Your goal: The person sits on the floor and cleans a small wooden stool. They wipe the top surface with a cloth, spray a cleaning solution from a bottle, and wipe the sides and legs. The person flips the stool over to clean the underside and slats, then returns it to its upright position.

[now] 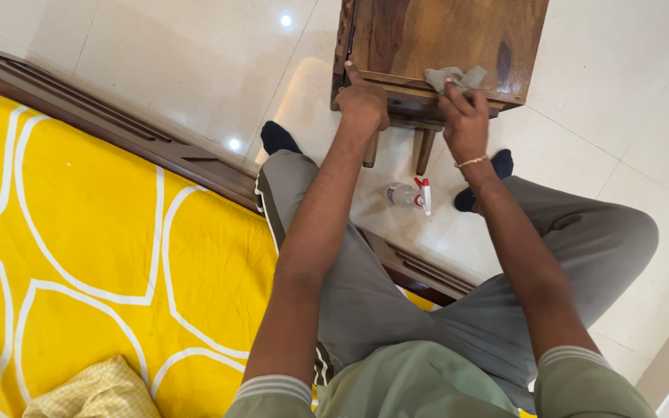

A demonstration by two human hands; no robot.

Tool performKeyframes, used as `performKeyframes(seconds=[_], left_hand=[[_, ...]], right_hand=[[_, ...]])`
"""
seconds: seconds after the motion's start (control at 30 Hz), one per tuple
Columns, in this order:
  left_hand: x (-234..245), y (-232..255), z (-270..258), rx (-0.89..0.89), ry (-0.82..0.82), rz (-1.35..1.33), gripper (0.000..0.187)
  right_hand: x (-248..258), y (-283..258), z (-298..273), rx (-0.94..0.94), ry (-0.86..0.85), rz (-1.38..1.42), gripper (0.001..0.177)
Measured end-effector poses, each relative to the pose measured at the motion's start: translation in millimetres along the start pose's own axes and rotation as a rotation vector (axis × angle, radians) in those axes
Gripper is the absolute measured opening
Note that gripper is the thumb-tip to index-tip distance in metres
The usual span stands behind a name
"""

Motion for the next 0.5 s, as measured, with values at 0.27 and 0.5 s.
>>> performKeyframes(seconds=[0.27, 0.5], left_hand=[[1, 12, 6, -0.055, 0.05, 0.058, 0.068], [7, 5, -1, -0.061, 0.069, -0.01, 0.077]], right_hand=[[-31, -57, 56, 0.036, 0.034, 0.217, 0.052], [-40, -63, 63, -0.015, 0.05, 0.177, 0.042]])
Point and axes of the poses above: each hand's wrist, its own z-axis towards the middle knuckle, its own x-axis out of the back of the hand, y = z × x, the point moved 10 cm from there along z, towards the middle knuckle, and after that the axes turned 4 degrees about z, right-handed, at the moved point
